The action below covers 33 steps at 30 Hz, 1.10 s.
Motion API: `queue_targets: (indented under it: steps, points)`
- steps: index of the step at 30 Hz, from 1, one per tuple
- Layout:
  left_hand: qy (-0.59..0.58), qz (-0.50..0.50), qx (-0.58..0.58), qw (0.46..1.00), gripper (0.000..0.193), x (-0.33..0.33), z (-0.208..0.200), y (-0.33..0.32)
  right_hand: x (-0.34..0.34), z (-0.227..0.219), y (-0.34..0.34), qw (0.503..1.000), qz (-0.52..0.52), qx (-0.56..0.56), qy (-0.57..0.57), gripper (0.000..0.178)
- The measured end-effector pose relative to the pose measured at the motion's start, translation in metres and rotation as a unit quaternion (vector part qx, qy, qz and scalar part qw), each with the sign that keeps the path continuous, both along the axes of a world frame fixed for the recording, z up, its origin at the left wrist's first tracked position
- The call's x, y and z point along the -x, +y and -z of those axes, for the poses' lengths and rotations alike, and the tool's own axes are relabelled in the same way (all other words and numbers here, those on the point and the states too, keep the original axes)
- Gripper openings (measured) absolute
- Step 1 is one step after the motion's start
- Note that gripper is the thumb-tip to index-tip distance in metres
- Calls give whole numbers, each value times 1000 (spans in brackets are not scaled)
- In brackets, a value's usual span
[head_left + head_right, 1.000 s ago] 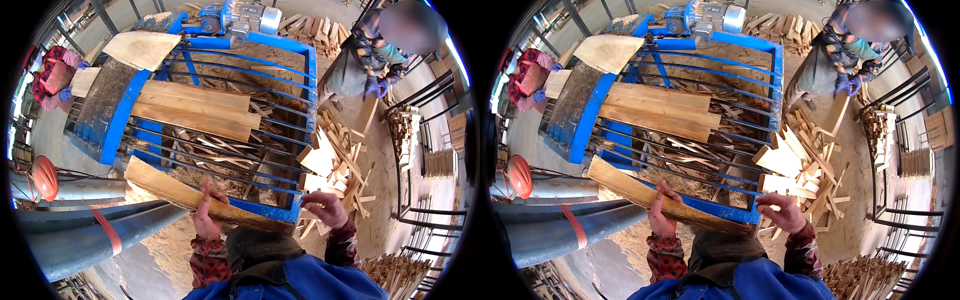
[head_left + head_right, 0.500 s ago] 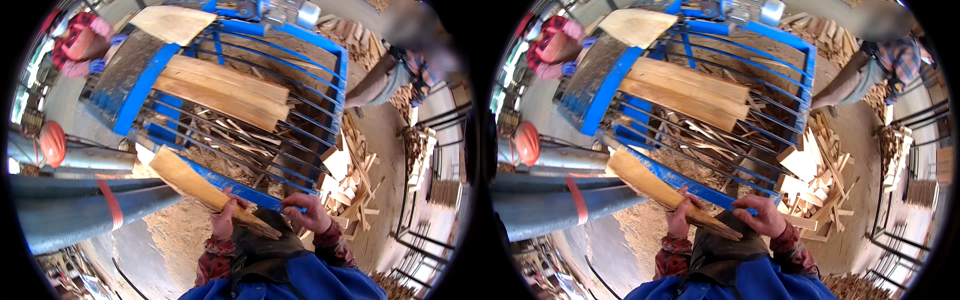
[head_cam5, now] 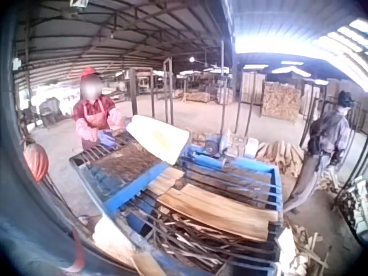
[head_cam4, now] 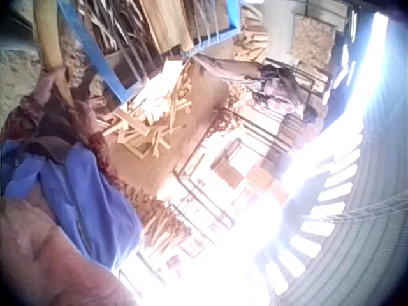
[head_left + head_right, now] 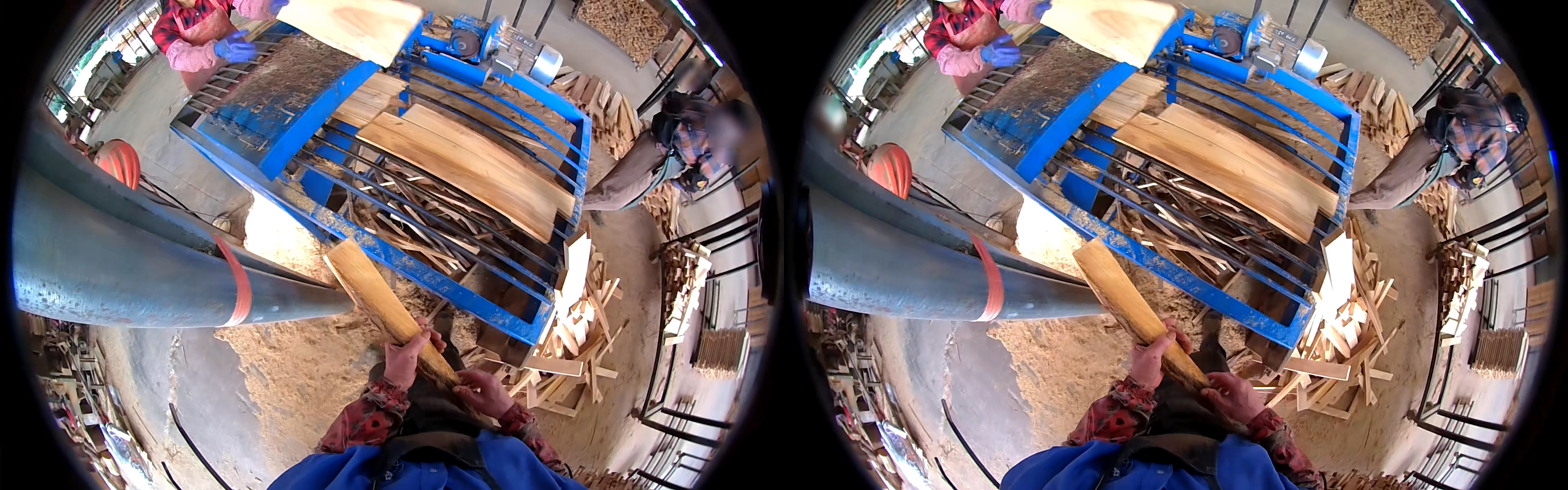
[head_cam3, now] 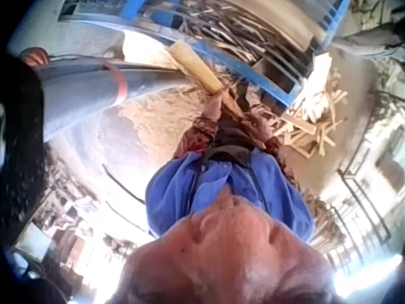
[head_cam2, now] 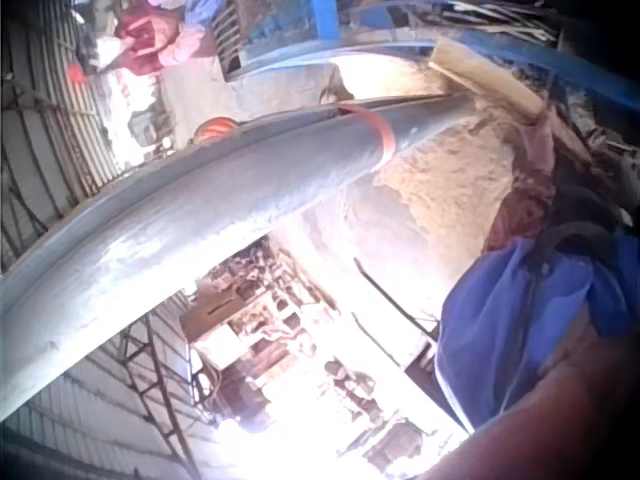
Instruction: The person picks up thin wooden strips from a pile on the floor and places them into a black wheelbarrow. They repeatedly gather handfuls of wood and transfer them to the cart, occasionally adjusting the pile.
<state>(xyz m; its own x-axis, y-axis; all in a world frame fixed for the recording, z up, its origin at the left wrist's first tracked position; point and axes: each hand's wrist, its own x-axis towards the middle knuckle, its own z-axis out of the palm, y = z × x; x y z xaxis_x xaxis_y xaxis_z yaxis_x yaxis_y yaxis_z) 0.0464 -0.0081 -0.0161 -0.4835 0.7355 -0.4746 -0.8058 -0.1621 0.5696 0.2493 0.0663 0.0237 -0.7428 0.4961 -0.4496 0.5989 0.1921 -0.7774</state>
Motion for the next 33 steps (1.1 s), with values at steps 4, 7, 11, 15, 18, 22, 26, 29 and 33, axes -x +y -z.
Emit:
queue_targets:
  steps: [4, 7, 11, 15, 18, 22, 26, 29, 33]
  points:
    - [-31, 14, 12, 999, 24, 2, 4, -22, 5, -11, -42, 996, 56, 63, -33, 38]
    - [-39, 22, 17, 999, 23, 4, 1, -35, 13, -25, -57, 994, 66, 71, -50, 38]
    - [-49, 10, 25, 998, 23, 6, -2, -45, 17, -32, -55, 993, 39, 92, -58, 37]
    - [-47, -18, 49, 998, 23, 5, -10, -29, 22, -37, -30, 997, 16, 77, -7, 36]
    - [-34, -30, 50, 998, 17, 1, -21, -17, 9, -19, -11, 998, 15, 45, 36, 36]
    - [-32, -32, 85, 995, 19, -20, -23, -3, -5, -23, 11, 996, 4, 90, 11, 48]
    - [-46, -19, 110, 993, 20, -37, -24, 20, -22, -12, 18, 995, -2, 60, 78, 58]
    - [-33, -3, 115, 993, 20, -35, -23, 37, -19, 1, 26, 995, -9, 43, 92, 65]
    - [-22, 10, 114, 993, 21, -38, -20, 43, -18, -7, 31, 996, 2, 63, 68, 67]
